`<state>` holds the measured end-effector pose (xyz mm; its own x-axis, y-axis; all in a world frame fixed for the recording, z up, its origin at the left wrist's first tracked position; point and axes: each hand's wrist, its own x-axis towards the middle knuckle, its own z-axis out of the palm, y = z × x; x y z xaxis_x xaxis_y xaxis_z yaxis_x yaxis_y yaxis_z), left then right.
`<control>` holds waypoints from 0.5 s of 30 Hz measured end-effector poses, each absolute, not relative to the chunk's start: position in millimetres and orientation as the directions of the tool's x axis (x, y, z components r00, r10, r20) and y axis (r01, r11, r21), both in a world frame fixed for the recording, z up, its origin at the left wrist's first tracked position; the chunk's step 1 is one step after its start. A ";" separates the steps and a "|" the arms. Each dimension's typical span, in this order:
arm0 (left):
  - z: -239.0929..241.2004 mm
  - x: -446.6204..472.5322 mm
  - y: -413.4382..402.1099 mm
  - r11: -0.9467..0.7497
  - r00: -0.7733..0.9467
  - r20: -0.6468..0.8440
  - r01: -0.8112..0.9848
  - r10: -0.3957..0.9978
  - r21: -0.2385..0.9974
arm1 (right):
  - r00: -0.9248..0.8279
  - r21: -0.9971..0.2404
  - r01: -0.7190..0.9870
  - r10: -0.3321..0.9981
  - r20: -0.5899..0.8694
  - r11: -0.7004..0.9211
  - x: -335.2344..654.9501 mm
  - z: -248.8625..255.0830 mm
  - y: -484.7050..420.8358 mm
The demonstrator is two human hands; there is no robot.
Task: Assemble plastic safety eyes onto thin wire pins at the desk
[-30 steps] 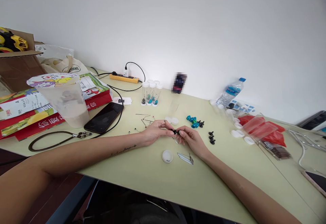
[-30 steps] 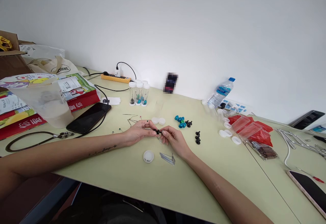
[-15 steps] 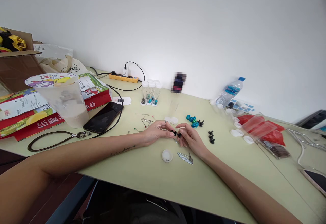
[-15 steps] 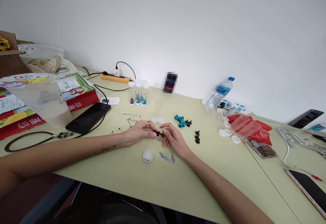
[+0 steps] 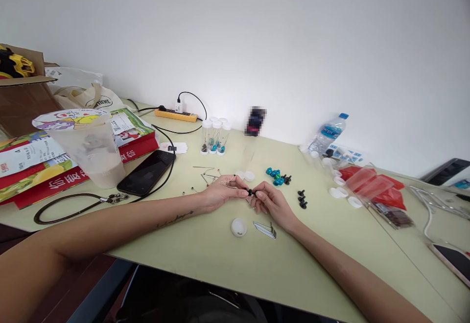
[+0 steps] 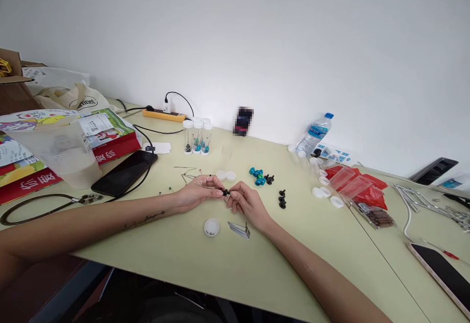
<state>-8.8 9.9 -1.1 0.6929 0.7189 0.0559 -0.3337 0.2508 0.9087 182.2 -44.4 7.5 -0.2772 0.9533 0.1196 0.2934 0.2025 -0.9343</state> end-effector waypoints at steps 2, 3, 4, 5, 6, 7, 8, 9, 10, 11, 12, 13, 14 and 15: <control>-1.5 -9.0 10.2 0.278 0.705 0.048 -0.341 0.708 0.898 | -0.280 -0.929 0.308 0.953 0.116 0.204 183.5 6.7 -43.9; -1.7 -9.1 10.5 0.295 0.709 0.047 -0.351 0.703 0.889 | -0.277 -0.927 0.313 0.953 0.121 0.209 183.8 7.0 -44.0; -2.1 -9.2 11.0 0.310 0.711 0.048 -0.366 0.702 0.877 | -0.271 -0.923 0.316 0.953 0.132 0.218 183.8 7.7 -44.2; -2.6 -9.1 11.6 0.326 0.709 0.049 -0.384 0.704 0.864 | -0.261 -0.920 0.318 0.954 0.150 0.231 183.7 8.6 -44.6; -3.1 -9.1 12.3 0.338 0.702 0.051 -0.404 0.711 0.850 | -0.245 -0.914 0.321 0.954 0.174 0.249 183.3 9.6 -45.0; -3.6 -8.9 13.2 0.347 0.692 0.051 -0.423 0.720 0.837 | -0.224 -0.904 0.331 0.953 0.205 0.272 182.9 10.4 -45.4; -4.2 -8.7 14.0 0.352 0.682 0.053 -0.442 0.730 0.825 | -0.202 -0.888 0.350 0.950 0.238 0.298 182.4 11.0 -45.7; -4.8 -8.4 14.8 0.355 0.674 0.056 -0.456 0.737 0.816 | -0.184 -0.868 0.378 0.945 0.269 0.321 182.1 11.3 -45.9; -5.3 -8.2 15.4 0.356 0.671 0.058 -0.462 0.739 0.813 | -0.171 -0.846 0.412 0.941 0.293 0.339 181.9 11.2 -46.1; -5.8 -8.0 15.9 0.354 0.672 0.059 -0.460 0.738 0.814 | -0.162 -0.825 0.443 0.937 0.309 0.349 181.8 10.8 -46.3; -6.1 -7.9 16.3 0.350 0.675 0.058 -0.453 0.736 0.820 | -0.160 -0.810 0.468 0.936 0.314 0.352 182.0 10.3 -46.4; -6.4 -7.8 16.5 0.347 0.679 0.057 -0.442 0.732 0.827 | -0.162 -0.802 0.485 0.937 0.309 0.349 182.2 9.7 -46.5; -6.6 -7.8 16.6 0.343 0.684 0.053 -0.430 0.727 0.835 | -0.166 -0.799 0.495 0.940 0.298 0.341 182.5 9.3 -46.6; -6.7 -7.9 16.6 0.342 0.689 0.049 -0.419 0.723 0.841 | -0.173 -0.799 0.501 0.943 0.285 0.333 182.8 9.1 -46.7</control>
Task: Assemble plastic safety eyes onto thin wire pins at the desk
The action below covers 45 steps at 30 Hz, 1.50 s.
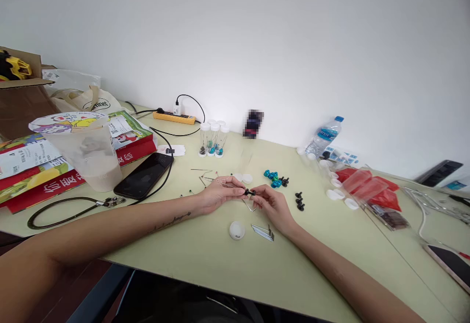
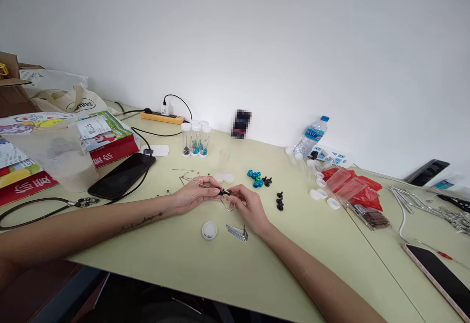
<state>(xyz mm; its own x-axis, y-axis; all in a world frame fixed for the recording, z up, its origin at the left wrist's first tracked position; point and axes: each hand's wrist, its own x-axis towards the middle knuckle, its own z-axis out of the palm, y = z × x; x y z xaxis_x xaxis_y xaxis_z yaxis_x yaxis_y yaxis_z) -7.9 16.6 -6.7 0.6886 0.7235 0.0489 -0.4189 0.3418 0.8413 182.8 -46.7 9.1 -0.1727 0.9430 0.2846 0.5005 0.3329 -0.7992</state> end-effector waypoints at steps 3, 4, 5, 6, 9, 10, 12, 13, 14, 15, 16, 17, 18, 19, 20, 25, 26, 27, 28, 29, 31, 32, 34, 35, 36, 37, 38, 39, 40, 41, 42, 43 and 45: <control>-6.9 -8.4 16.2 0.338 0.696 0.041 -0.399 0.717 0.852 | -0.205 -0.800 0.506 0.946 0.250 0.321 183.3 9.6 -46.7; -6.8 -8.5 16.1 0.335 0.694 0.043 -0.399 0.718 0.854 | -0.214 -0.802 0.502 0.945 0.246 0.322 183.2 9.9 -46.7; -6.6 -8.5 15.9 0.329 0.691 0.048 -0.403 0.721 0.854 | -0.219 -0.806 0.496 0.944 0.246 0.325 182.9 10.3 -46.7; -6.3 -8.6 15.6 0.324 0.688 0.055 -0.409 0.724 0.853 | -0.217 -0.809 0.488 0.943 0.251 0.328 182.6 10.5 -46.7; -5.0 -8.6 14.9 0.317 0.675 0.067 -0.429 0.735 0.846 | -0.185 -0.803 0.480 0.935 0.302 0.354 181.4 10.2 -46.9; -4.6 -8.6 14.8 0.318 0.671 0.063 -0.430 0.739 0.845 | -0.178 -0.793 0.487 0.930 0.321 0.367 181.2 9.8 -47.0; -4.1 -8.6 14.8 0.317 0.664 0.057 -0.428 0.745 0.846 | -0.177 -0.774 0.503 0.922 0.344 0.385 181.1 8.6 -46.8; -4.1 -8.6 15.0 0.317 0.665 0.056 -0.426 0.745 0.847 | -0.180 -0.769 0.509 0.922 0.344 0.386 181.4 7.9 -46.6; -4.3 -8.6 15.1 0.317 0.668 0.057 -0.424 0.742 0.848 | -0.181 -0.769 0.513 0.924 0.338 0.382 181.8 7.3 -46.4; -4.6 -8.6 15.3 0.318 0.673 0.059 -0.423 0.737 0.849 | -0.180 -0.771 0.516 0.927 0.328 0.373 182.3 6.8 -46.1; -5.0 -8.6 15.5 0.320 0.677 0.060 -0.421 0.733 0.849 | -0.179 -0.772 0.521 0.931 0.319 0.364 182.7 6.6 -45.9; -5.3 -8.6 15.6 0.322 0.681 0.057 -0.417 0.730 0.850 | -0.180 -0.771 0.527 0.934 0.309 0.356 183.1 6.7 -45.8; -5.7 -8.6 15.7 0.325 0.683 0.053 -0.412 0.729 0.851 | -0.182 -0.769 0.534 0.936 0.301 0.351 183.4 7.1 -45.9; -5.9 -8.6 15.7 0.327 0.684 0.048 -0.408 0.728 0.853 | -0.187 -0.766 0.540 0.937 0.296 0.349 183.4 7.9 -46.1; -6.1 -8.7 15.7 0.328 0.684 0.044 -0.404 0.729 0.854 | -0.192 -0.763 0.543 0.936 0.295 0.351 183.2 8.8 -46.4; -6.0 -8.7 16.2 0.334 0.669 0.047 -0.429 0.742 0.839 | -0.163 -0.769 0.515 0.924 0.347 0.379 181.0 11.6 -47.6; -6.0 -8.7 16.4 0.333 0.665 0.046 -0.432 0.746 0.838 | -0.159 -0.761 0.516 0.917 0.365 0.393 181.0 11.0 -47.3; -6.1 -8.6 16.6 0.331 0.663 0.043 -0.428 0.747 0.841 | -0.159 -0.750 0.521 0.910 0.383 0.406 181.3 10.0 -46.9; -6.2 -8.5 16.7 0.327 0.664 0.041 -0.420 0.746 0.846 | -0.162 -0.739 0.529 0.904 0.395 0.418 181.9 8.8 -46.3; -6.4 -8.4 16.8 0.322 0.668 0.041 -0.410 0.743 0.853 | -0.164 -0.732 0.535 0.902 0.400 0.422 182.6 7.7 -45.8; -7.0 -8.1 16.9 0.307 0.673 0.048 -0.398 0.738 0.864 | -0.163 -0.729 0.547 0.907 0.389 0.411 184.0 6.3 -44.9; -7.3 -8.0 16.9 0.301 0.676 0.052 -0.394 0.735 0.868 | -0.166 -0.729 0.556 0.913 0.373 0.399 184.6 6.2 -44.7; -8.2 -7.7 17.0 0.294 0.682 0.057 -0.388 0.729 0.873 | -0.185 -0.724 0.573 0.921 0.342 0.384 185.1 6.9 -44.7; -8.6 -7.5 17.1 0.293 0.683 0.058 -0.387 0.728 0.874 | -0.194 -0.724 0.576 0.923 0.331 0.380 185.1 7.4 -44.8; -9.0 -7.3 17.2 0.290 0.680 0.060 -0.389 0.731 0.874 | -0.198 -0.726 0.573 0.924 0.328 0.380 184.9 7.8 -44.9; -9.3 -7.1 17.3 0.287 0.674 0.063 -0.394 0.736 0.873 | -0.195 -0.727 0.569 0.922 0.334 0.384 184.7 7.9 -44.9; -9.6 -7.0 17.5 0.282 0.667 0.067 -0.400 0.742 0.872 | -0.187 -0.727 0.565 0.919 0.348 0.391 184.6 7.7 -44.9; -9.9 -6.9 17.7 0.278 0.661 0.069 -0.405 0.747 0.871 | -0.179 -0.722 0.565 0.913 0.366 0.400 184.5 7.2 -44.9; -10.1 -6.8 17.8 0.276 0.658 0.069 -0.405 0.749 0.872 | -0.175 -0.713 0.569 0.907 0.382 0.410 184.5 6.5 -44.8; -10.1 -6.8 17.8 0.274 0.659 0.069 -0.403 0.749 0.873 | -0.177 -0.703 0.573 0.901 0.395 0.421 184.6 5.7 -44.7; -10.0 -6.9 17.7 0.274 0.660 0.068 -0.400 0.748 0.875 | -0.182 -0.697 0.576 0.898 0.400 0.427 184.7 5.0 -44.6; -9.7 -7.0 17.5 0.274 0.662 0.066 -0.397 0.747 0.876 | -0.190 -0.695 0.578 0.898 0.397 0.429 184.9 4.6 -44.6; -8.5 -7.3 16.6 0.276 0.665 0.063 -0.392 0.744 0.877 | -0.201 -0.697 0.582 0.904 0.376 0.419 184.9 4.8 -44.8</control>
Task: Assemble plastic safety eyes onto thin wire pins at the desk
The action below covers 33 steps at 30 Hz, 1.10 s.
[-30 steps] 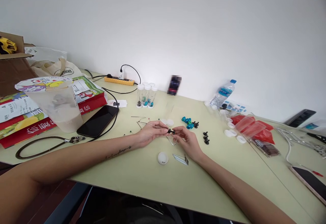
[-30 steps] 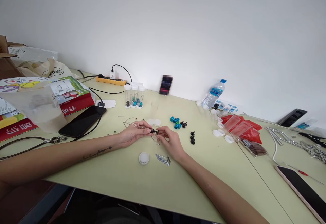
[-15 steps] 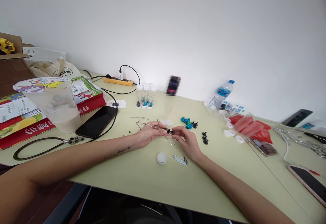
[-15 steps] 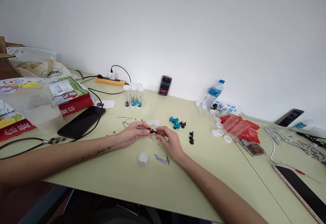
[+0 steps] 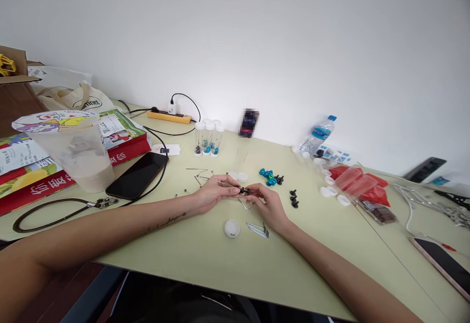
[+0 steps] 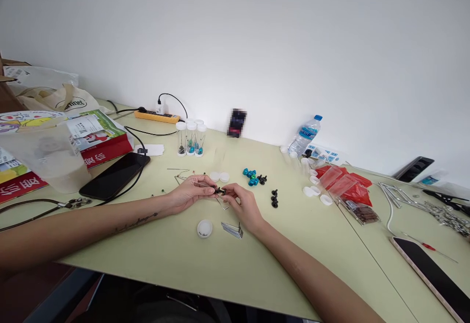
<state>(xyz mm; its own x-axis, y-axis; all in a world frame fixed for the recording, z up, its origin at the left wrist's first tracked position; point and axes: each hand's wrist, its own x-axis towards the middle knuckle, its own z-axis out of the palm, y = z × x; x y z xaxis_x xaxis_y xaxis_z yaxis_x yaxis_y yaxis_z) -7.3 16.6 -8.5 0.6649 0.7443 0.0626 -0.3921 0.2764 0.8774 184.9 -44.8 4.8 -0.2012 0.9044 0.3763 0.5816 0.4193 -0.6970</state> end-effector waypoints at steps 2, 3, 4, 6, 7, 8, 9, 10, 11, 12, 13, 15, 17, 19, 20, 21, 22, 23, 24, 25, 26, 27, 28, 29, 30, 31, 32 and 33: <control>-6.7 -7.7 15.5 0.280 0.664 0.063 -0.396 0.745 0.874 | -0.212 -0.703 0.586 0.914 0.347 0.403 184.4 6.1 -45.1; -5.6 -7.9 15.0 0.283 0.660 0.061 -0.401 0.749 0.871 | -0.215 -0.708 0.585 0.917 0.336 0.396 184.0 6.9 -45.4; -4.7 -8.0 14.6 0.287 0.654 0.059 -0.409 0.754 0.866 | -0.213 -0.715 0.579 0.919 0.332 0.392 183.5 7.6 -45.5; -3.2 -8.1 14.1 0.298 0.634 0.050 -0.429 0.772 0.853 | -0.204 -0.727 0.564 0.919 0.337 0.391 182.6 8.3 -45.8; -2.8 -8.2 14.0 0.303 0.625 0.043 -0.437 0.780 0.847 | -0.197 -0.727 0.560 0.917 0.348 0.397 182.2 8.2 -45.8; -2.7 -8.2 14.1 0.307 0.620 0.038 -0.440 0.784 0.844 | -0.191 -0.724 0.560 0.912 0.362 0.404 182.0 7.9 -45.8; -2.9 -8.2 14.2 0.308 0.618 0.036 -0.440 0.785 0.843 | -0.188 -0.717 0.563 0.908 0.375 0.412 182.0 7.3 -45.7; -3.2 -8.2 14.4 0.307 0.620 0.035 -0.436 0.784 0.846 | -0.187 -0.709 0.565 0.903 0.387 0.421 182.0 6.7 -45.5; -3.6 -8.3 14.6 0.303 0.623 0.035 -0.429 0.782 0.851 | -0.185 -0.704 0.565 0.898 0.399 0.429 182.2 6.1 -45.3; -4.1 -8.5 14.8 0.299 0.626 0.036 -0.422 0.779 0.856 | -0.183 -0.702 0.565 0.895 0.406 0.434 182.5 5.5 -45.1; -4.5 -8.6 14.9 0.293 0.628 0.039 -0.416 0.778 0.861 | -0.182 -0.701 0.564 0.894 0.410 0.437 182.8 5.1 -45.0; -4.9 -9.0 15.1 0.286 0.635 0.043 -0.405 0.771 0.868 | -0.181 -0.702 0.560 0.892 0.415 0.441 183.4 4.6 -44.7; -4.8 -9.3 15.0 0.287 0.650 0.046 -0.397 0.759 0.872 | -0.185 -0.704 0.559 0.893 0.410 0.438 183.9 4.7 -44.7; -4.6 -9.4 14.8 0.289 0.660 0.050 -0.394 0.749 0.873 | -0.189 -0.707 0.561 0.898 0.397 0.431 184.0 5.3 -44.9; -4.4 -9.4 14.7 0.289 0.663 0.051 -0.393 0.747 0.873 | -0.189 -0.710 0.562 0.902 0.389 0.424 183.9 5.7 -45.0; -4.3 -9.3 14.7 0.289 0.663 0.051 -0.393 0.747 0.873 | -0.188 -0.713 0.565 0.906 0.380 0.416 183.7 6.2 -45.2; -4.2 -9.2 14.6 0.290 0.663 0.051 -0.393 0.747 0.873 | -0.188 -0.714 0.569 0.910 0.370 0.408 183.5 6.8 -45.4; -4.2 -9.1 14.6 0.290 0.661 0.049 -0.394 0.749 0.872 | -0.187 -0.713 0.575 0.913 0.362 0.401 183.2 7.4 -45.5; -4.1 -9.0 14.5 0.291 0.658 0.048 -0.396 0.751 0.871 | -0.184 -0.712 0.581 0.915 0.358 0.395 182.9 7.8 -45.7; -4.0 -8.9 14.4 0.293 0.654 0.045 -0.398 0.755 0.869 | -0.180 -0.709 0.586 0.916 0.357 0.392 182.6 8.1 -45.8; -3.8 -8.9 14.3 0.294 0.649 0.043 -0.402 0.759 0.867 | -0.177 -0.706 0.588 0.915 0.363 0.394 182.5 8.2 -45.9; -3.6 -8.9 14.2 0.295 0.644 0.042 -0.406 0.764 0.865 | -0.175 -0.703 0.586 0.910 0.376 0.403 182.5 8.1 -45.8; -3.3 -8.9 13.9 0.295 0.641 0.041 -0.408 0.766 0.864 | -0.175 -0.700 0.581 0.903 0.391 0.416 182.5 7.8 -45.8; -3.0 -9.0 13.7 0.293 0.642 0.042 -0.407 0.766 0.865 | -0.179 -0.698 0.574 0.897 0.405 0.429 182.7 7.3 -45.6; -2.7 -9.0 13.5 0.290 0.644 0.045 -0.405 0.764 0.867 | -0.185 -0.696 0.568 0.892 0.412 0.439 182.9 6.8 -45.5; -2.5 -9.0 13.4 0.285 0.646 0.049 -0.402 0.762 0.870 | -0.191 -0.695 0.565 0.890 0.413 0.444 183.1 6.4 -45.3; -2.3 -9.0 13.3 0.279 0.648 0.053 -0.399 0.760 0.874 | -0.195 -0.696 0.565 0.892 0.408 0.443 183.3 6.1 -45.2; -2.3 -8.9 13.3 0.275 0.649 0.056 -0.396 0.759 0.876 | -0.197 -0.699 0.566 0.895 0.400 0.437 183.4 5.9 -45.1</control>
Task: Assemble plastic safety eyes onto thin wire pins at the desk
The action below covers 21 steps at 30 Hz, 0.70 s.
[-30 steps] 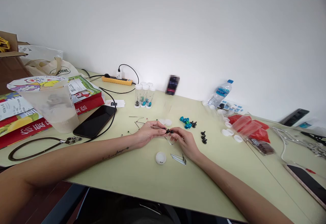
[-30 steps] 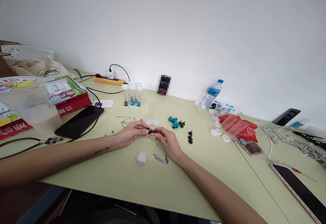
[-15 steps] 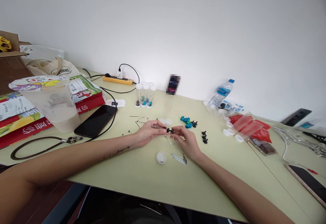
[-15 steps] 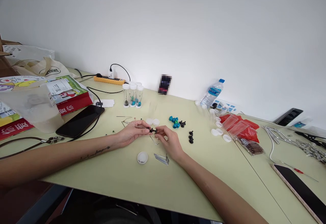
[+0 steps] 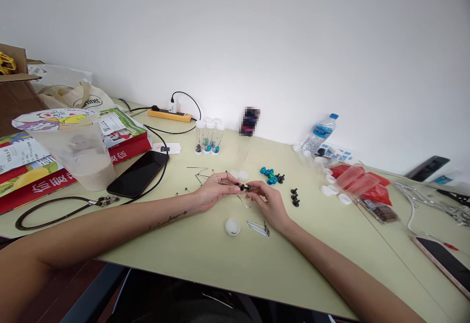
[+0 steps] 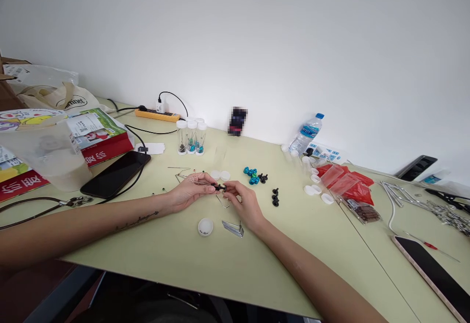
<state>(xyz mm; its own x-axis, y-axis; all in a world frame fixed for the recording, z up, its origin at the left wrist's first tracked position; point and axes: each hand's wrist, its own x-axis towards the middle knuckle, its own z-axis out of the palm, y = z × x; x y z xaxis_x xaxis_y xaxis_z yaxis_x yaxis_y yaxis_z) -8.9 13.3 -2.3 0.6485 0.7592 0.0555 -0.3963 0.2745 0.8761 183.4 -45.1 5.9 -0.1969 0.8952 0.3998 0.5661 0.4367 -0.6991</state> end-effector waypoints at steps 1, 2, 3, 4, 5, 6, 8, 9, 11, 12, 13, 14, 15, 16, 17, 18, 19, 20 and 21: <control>-2.3 -8.9 13.3 0.272 0.648 0.057 -0.396 0.760 0.877 | -0.195 -0.701 0.569 0.899 0.393 0.430 183.5 5.9 -45.0; -2.4 -8.8 13.4 0.272 0.646 0.057 -0.398 0.762 0.876 | -0.191 -0.701 0.572 0.901 0.390 0.425 183.5 5.9 -44.9; -2.5 -8.8 13.5 0.273 0.644 0.055 -0.397 0.763 0.876 | -0.185 -0.700 0.575 0.901 0.393 0.423 183.6 5.9 -44.8; -2.7 -8.7 13.6 0.275 0.645 0.052 -0.396 0.763 0.876 | -0.180 -0.697 0.576 0.899 0.400 0.426 183.7 5.9 -44.6; -2.8 -8.7 13.6 0.275 0.644 0.051 -0.396 0.763 0.876 | -0.178 -0.694 0.576 0.895 0.409 0.432 183.9 5.6 -44.4; -3.0 -8.6 13.7 0.275 0.645 0.051 -0.394 0.762 0.877 | -0.177 -0.691 0.575 0.892 0.417 0.438 184.2 5.3 -44.1; -3.3 -8.2 13.8 0.271 0.647 0.055 -0.393 0.761 0.879 | -0.185 -0.690 0.570 0.888 0.420 0.445 184.7 4.6 -43.8; -3.6 -8.0 13.9 0.269 0.647 0.058 -0.395 0.760 0.878 | -0.188 -0.692 0.569 0.889 0.417 0.445 184.8 4.4 -43.7; -4.2 -7.5 14.3 0.266 0.646 0.065 -0.402 0.761 0.876 | -0.186 -0.697 0.568 0.893 0.409 0.438 184.7 4.8 -43.9; -4.6 -7.3 14.5 0.266 0.645 0.066 -0.404 0.762 0.875 | -0.182 -0.700 0.566 0.894 0.409 0.436 184.4 5.3 -44.1; -4.9 -7.1 14.8 0.266 0.643 0.065 -0.404 0.763 0.875 | -0.178 -0.701 0.565 0.894 0.411 0.435 184.0 5.9 -44.4; -5.1 -7.1 15.0 0.265 0.642 0.064 -0.403 0.764 0.876 | -0.174 -0.702 0.563 0.894 0.414 0.435 183.5 6.5 -44.7; -5.3 -7.2 15.1 0.264 0.642 0.062 -0.400 0.764 0.878 | -0.172 -0.703 0.563 0.893 0.416 0.436 183.2 7.1 -44.9; -5.4 -7.3 15.2 0.262 0.642 0.062 -0.396 0.764 0.880 | -0.171 -0.701 0.563 0.892 0.419 0.437 182.9 7.5 -45.0; -5.3 -7.5 15.2 0.260 0.644 0.062 -0.393 0.763 0.882 | -0.170 -0.699 0.565 0.891 0.422 0.439 182.8 7.7 -45.1; -5.2 -7.8 15.1 0.257 0.644 0.063 -0.390 0.762 0.884 | -0.167 -0.696 0.567 0.889 0.426 0.440 182.8 7.7 -45.0; -5.0 -8.0 14.9 0.254 0.646 0.064 -0.388 0.761 0.886 | -0.165 -0.694 0.569 0.888 0.430 0.442 182.9 7.6 -44.9; -4.7 -8.2 14.6 0.252 0.648 0.065 -0.384 0.759 0.888 | -0.162 -0.690 0.572 0.886 0.434 0.443 183.1 7.4 -44.7; -4.4 -8.3 14.4 0.249 0.649 0.066 -0.381 0.758 0.890 | -0.160 -0.686 0.576 0.884 0.439 0.445 183.3 7.1 -44.6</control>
